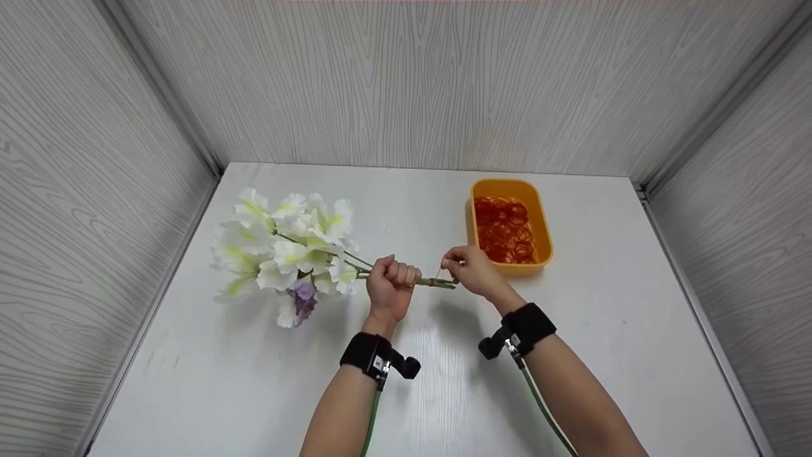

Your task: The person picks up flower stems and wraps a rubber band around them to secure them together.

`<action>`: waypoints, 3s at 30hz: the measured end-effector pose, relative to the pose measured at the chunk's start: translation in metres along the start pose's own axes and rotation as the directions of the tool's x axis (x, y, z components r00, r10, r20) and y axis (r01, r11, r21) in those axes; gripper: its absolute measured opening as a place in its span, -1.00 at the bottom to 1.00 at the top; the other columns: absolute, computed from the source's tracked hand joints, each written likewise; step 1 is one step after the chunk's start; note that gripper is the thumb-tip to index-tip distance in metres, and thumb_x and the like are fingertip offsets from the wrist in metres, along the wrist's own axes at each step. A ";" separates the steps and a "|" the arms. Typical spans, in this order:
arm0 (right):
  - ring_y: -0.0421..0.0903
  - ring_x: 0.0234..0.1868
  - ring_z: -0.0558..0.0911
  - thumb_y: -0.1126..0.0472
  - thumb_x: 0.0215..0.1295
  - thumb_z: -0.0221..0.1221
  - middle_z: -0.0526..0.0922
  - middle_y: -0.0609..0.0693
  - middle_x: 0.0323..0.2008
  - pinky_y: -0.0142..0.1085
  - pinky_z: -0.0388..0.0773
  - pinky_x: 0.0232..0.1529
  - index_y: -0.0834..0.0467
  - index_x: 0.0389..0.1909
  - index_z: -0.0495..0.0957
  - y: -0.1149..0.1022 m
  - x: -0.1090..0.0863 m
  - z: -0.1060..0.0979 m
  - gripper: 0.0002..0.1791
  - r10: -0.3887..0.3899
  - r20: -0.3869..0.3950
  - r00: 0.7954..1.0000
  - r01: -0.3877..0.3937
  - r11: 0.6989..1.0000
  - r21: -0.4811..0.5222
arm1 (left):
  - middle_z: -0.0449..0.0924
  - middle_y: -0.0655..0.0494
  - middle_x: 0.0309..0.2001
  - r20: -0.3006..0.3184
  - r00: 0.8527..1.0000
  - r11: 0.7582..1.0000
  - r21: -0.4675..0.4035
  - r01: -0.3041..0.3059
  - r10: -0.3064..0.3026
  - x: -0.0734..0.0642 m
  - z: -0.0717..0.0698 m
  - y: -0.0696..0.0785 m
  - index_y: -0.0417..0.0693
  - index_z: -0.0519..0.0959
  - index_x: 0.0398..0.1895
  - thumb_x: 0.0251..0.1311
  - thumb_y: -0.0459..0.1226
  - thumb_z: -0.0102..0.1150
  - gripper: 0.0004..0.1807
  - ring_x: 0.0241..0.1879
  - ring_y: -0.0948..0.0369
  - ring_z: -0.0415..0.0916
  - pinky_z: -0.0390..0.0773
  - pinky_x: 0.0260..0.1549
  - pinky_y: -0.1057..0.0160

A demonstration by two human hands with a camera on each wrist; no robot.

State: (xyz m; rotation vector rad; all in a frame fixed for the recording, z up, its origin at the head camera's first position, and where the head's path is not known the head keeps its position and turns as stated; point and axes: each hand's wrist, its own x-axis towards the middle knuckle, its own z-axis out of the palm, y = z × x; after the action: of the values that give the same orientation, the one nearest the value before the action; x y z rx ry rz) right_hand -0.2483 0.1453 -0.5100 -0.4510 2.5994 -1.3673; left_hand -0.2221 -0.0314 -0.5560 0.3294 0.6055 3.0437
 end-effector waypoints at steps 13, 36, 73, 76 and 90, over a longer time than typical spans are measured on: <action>-0.15 -0.45 0.46 0.31 0.35 0.18 0.62 -0.02 -0.45 -0.25 0.40 -0.40 0.23 -0.39 0.64 -0.035 -0.013 0.020 -0.86 -0.096 -0.047 0.994 0.087 0.982 -0.168 | -0.17 0.13 -0.65 0.011 0.994 0.982 0.153 -0.112 0.111 0.000 0.002 -0.005 -0.07 -0.07 -0.72 0.40 -0.40 -0.44 -0.57 -0.64 0.22 -0.14 -0.04 -0.50 0.22; -0.22 -0.66 0.28 0.22 0.48 0.08 0.65 0.04 -0.29 -0.44 0.20 -0.66 0.34 -0.13 0.54 0.027 -0.034 0.046 -0.78 0.026 0.044 0.999 -0.044 0.872 0.488 | -0.20 0.14 -0.65 -0.184 0.967 0.937 -0.271 -0.220 0.174 0.009 0.014 0.003 -0.03 -0.13 -0.68 0.41 -0.33 -0.52 -0.59 -0.63 0.19 -0.19 -0.01 -0.48 0.26; -0.15 -0.55 0.41 0.42 0.35 0.13 0.51 -0.01 -0.62 -0.34 0.32 -0.52 0.39 -0.38 0.60 -0.030 -0.015 0.013 -0.86 0.119 -0.001 0.993 -0.119 0.992 0.029 | -0.15 0.16 -0.70 0.121 0.992 0.989 0.143 0.023 -0.041 -0.005 0.001 0.003 -0.01 -0.05 -0.77 0.36 -0.35 -0.48 -0.55 -0.69 0.24 -0.16 -0.05 -0.52 0.22; -0.14 -0.54 0.42 0.42 0.35 0.13 0.51 0.01 -0.61 -0.34 0.38 -0.51 0.38 -0.35 0.60 -0.036 -0.014 0.019 -0.88 0.136 -0.026 0.990 -0.134 0.988 0.072 | -0.15 0.16 -0.70 0.103 0.994 0.988 0.155 0.025 -0.041 -0.007 0.000 0.000 -0.01 -0.04 -0.77 0.37 -0.35 -0.49 -0.55 -0.69 0.24 -0.15 -0.03 -0.53 0.22; -0.15 -0.46 0.53 0.37 0.39 0.13 0.54 -0.01 -0.51 -0.32 0.58 -0.37 0.28 -0.30 0.58 -0.057 -0.012 0.029 -0.91 0.059 -0.093 0.994 -0.046 0.990 0.134 | -0.15 0.16 -0.68 0.028 0.999 0.998 0.059 -0.021 0.019 -0.003 0.008 -0.005 -0.02 -0.05 -0.77 0.36 -0.36 -0.51 -0.56 -0.66 0.23 -0.17 -0.06 -0.50 0.22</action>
State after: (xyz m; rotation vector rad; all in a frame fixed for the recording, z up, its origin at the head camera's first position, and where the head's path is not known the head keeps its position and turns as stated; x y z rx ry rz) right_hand -0.2182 0.0967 -0.4797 -0.3013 2.5548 -1.5682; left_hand -0.2180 -0.0241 -0.5509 0.3802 0.6956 3.0397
